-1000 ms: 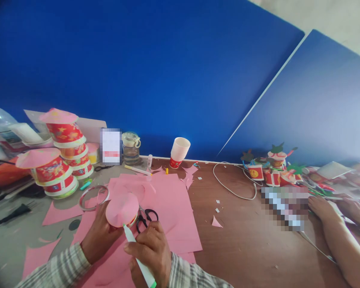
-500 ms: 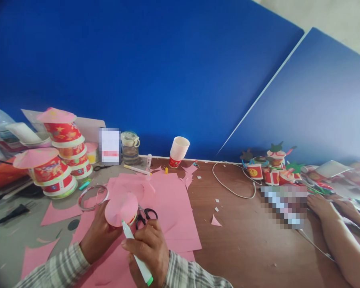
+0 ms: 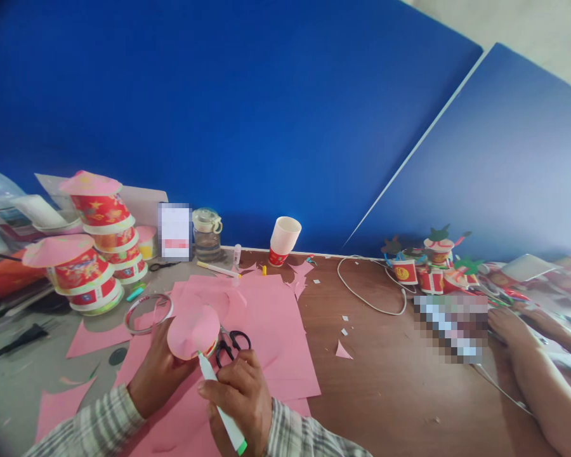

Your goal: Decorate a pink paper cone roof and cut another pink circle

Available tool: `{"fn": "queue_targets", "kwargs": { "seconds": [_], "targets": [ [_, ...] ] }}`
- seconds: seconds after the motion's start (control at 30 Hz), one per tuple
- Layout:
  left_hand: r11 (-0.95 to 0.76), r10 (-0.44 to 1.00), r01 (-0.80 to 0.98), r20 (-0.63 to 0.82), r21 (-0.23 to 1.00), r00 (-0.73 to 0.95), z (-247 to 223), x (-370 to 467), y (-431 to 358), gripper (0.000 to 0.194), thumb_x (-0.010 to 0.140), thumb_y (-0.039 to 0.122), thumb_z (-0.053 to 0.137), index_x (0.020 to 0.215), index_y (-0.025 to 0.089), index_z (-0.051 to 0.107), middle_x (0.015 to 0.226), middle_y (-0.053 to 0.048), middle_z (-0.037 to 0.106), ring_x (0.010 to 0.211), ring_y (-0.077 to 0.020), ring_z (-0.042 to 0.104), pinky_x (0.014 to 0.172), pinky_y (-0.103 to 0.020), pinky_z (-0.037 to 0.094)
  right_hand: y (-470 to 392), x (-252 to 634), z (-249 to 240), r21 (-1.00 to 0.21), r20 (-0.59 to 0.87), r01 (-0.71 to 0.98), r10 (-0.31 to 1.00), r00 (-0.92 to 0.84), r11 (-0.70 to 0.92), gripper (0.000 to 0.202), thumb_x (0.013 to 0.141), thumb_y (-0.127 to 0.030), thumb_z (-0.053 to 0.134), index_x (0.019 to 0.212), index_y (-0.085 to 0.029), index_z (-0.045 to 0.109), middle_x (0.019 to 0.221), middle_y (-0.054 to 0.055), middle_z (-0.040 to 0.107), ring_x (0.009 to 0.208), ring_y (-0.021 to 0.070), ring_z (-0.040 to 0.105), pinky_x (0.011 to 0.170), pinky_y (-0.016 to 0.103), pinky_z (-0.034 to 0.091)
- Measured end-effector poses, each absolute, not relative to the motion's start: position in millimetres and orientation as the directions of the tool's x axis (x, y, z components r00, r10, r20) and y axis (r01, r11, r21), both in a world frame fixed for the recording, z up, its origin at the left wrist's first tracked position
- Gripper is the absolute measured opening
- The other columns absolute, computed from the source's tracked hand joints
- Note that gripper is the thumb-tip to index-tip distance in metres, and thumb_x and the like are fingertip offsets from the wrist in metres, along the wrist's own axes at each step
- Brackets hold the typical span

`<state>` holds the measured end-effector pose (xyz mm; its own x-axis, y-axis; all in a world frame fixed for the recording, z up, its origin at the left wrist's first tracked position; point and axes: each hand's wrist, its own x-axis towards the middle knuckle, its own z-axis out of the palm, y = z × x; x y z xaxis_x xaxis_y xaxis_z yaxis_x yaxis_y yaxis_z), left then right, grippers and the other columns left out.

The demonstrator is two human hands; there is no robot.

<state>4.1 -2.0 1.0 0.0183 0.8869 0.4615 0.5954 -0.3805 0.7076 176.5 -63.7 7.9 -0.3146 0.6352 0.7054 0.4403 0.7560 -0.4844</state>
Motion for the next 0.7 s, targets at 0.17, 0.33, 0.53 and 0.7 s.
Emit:
{"fn": "queue_targets", "kwargs": {
  "seconds": [0.17,0.33,0.53,0.7],
  "targets": [
    [-0.374,0.892,0.573,0.453,0.729,0.006,0.2,4.4,-2.5,0.036,0.055,0.046,0.057,0.086,0.028,0.054,0.08,-0.001,0.052,0.078,-0.0264,0.049,0.068,-0.044,0.042,-63.9,177.0,7.5,-0.499,0.702,0.45,0.65,-0.291,0.741,0.027,0.072,-0.017,0.057,0.099,-0.025,0.058,0.069,-0.001,0.055,0.056,0.0169,0.055,0.062,0.037,0.047],
    [-0.383,0.894,0.578,0.446,0.72,0.037,-2.3,2.8,-1.4,0.038,0.054,0.045,0.059,0.088,0.029,0.052,0.084,-0.002,0.053,0.082,-0.0268,0.049,0.071,-0.045,0.042,-62.3,176.1,10.1,-0.501,0.69,0.462,0.66,-0.297,0.732,0.027,0.073,-0.017,0.055,0.099,-0.023,0.057,0.071,0.0,0.056,0.059,0.0169,0.055,0.065,0.036,0.046],
    [-0.378,0.891,0.601,0.454,0.704,0.029,-2.4,1.8,-1.8,0.039,0.053,0.044,0.058,0.087,0.026,0.051,0.082,-0.002,0.051,0.079,-0.0267,0.049,0.07,-0.046,0.042,-63.8,177.6,11.8,-0.48,0.706,0.435,0.63,-0.324,0.762,0.026,0.071,-0.014,0.059,0.096,-0.02,0.059,0.069,0.0,0.055,0.057,0.0164,0.055,0.063,0.036,0.046],
    [-0.361,0.897,0.605,0.441,0.71,0.017,-1.8,3.0,-2.1,0.039,0.052,0.043,0.059,0.087,0.026,0.052,0.081,-0.002,0.052,0.078,-0.0262,0.05,0.07,-0.045,0.043,-65.3,178.8,8.8,-0.503,0.712,0.423,0.639,-0.293,0.754,0.026,0.071,-0.014,0.059,0.096,-0.02,0.06,0.07,0.001,0.054,0.058,0.0171,0.054,0.063,0.037,0.045]
  ]
}}
